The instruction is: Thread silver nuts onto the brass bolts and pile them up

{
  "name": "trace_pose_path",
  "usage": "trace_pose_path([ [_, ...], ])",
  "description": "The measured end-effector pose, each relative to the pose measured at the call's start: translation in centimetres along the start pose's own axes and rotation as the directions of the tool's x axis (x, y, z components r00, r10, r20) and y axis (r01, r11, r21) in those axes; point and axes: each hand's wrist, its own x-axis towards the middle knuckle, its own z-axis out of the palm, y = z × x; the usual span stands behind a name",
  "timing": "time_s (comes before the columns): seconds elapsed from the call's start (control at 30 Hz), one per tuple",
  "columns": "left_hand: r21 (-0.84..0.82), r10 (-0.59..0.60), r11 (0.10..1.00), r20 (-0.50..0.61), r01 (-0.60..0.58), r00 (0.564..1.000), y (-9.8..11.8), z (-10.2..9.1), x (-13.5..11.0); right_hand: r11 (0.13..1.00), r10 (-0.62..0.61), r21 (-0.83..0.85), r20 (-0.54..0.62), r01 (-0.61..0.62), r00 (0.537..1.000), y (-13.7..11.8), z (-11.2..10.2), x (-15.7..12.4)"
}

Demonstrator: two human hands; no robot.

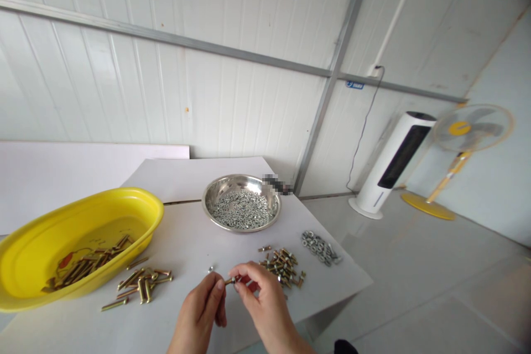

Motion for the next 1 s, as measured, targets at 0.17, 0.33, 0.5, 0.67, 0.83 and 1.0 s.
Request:
trace_pose_path([
  [0.17,0.066,0.049,0.997,-0.006,-0.049,0.999,0.8,-0.3,-0.1,0.999,0.041,0.03,-0.014,-0.041,0.999,0.1,0.0,-0.1],
  [0.33,0.184,0.084,0.979,0.052,-0.092,0.995,1.5,-0.5,-0.2,0.993,0.088,0.067,0.084,-0.093,0.993,-0.4,0.1,-0.3],
  [0.5,0.265,0.171,0.945,0.109,-0.194,0.979,1.3,-0.6,-0.5,0.959,0.225,0.139,0.145,-0.245,0.963,0.3,0.8,-0.4],
  [0.67,0.183,0.121,0.974,0.088,-0.136,0.989,1.4,-0.6,-0.4,0.889,0.318,0.287,0.175,-0.357,0.932,0.8,0.8,-0.4],
  [0.83,0.03,0.073,0.997,-0.003,-0.073,0.997,0.7,-0.5,0.0,0.944,0.2,0.249,0.086,-0.216,0.976,0.3,0.1,-0.3],
  [1.0,-0.123,-0.047,0.991,-0.02,0.044,0.999,-0.2,-0.4,0.2,0.989,0.103,0.105,0.024,-0.105,0.994,-0.1,-0.2,0.0],
])
